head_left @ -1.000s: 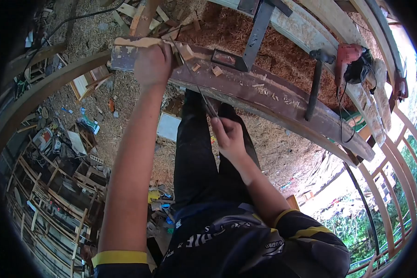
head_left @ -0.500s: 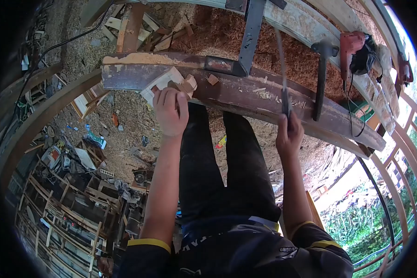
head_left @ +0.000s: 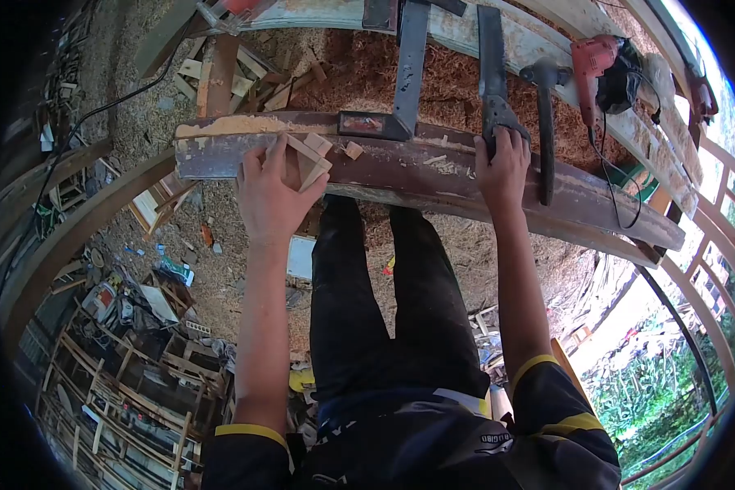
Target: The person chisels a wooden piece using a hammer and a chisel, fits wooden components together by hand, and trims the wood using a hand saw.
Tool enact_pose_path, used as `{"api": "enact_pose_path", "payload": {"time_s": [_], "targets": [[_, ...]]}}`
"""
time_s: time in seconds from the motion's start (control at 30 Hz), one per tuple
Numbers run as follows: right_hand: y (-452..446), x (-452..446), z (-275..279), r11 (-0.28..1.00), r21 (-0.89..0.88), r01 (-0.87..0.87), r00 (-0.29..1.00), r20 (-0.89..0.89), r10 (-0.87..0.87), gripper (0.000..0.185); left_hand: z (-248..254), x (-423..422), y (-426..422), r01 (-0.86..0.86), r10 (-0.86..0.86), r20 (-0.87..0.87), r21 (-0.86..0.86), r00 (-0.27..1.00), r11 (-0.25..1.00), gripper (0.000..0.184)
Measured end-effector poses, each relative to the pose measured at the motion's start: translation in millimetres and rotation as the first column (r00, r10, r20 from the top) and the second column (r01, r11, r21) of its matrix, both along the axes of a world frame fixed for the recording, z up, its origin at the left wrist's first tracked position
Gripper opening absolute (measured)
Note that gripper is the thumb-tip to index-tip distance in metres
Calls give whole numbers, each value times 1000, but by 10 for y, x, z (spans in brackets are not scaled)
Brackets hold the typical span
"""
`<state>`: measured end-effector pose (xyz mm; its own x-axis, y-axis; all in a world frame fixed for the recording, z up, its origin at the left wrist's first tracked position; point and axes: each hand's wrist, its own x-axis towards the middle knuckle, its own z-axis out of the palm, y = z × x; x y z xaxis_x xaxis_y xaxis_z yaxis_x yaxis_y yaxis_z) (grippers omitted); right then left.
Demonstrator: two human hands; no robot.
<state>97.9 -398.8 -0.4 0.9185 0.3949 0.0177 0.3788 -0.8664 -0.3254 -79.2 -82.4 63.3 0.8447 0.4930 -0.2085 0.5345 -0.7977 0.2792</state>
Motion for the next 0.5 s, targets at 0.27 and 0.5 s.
{"api": "enact_pose_path", "payload": {"time_s": [0.27, 0.5], "targets": [[242, -177, 424, 940, 331, -78, 993, -58, 103, 37, 265, 208, -370, 36, -30, 159, -31, 987, 999, 83], [830, -524, 924, 748, 657, -92, 842, -350, 411, 57, 492, 243, -578, 52, -6, 241, -183, 970, 982, 88]]}}
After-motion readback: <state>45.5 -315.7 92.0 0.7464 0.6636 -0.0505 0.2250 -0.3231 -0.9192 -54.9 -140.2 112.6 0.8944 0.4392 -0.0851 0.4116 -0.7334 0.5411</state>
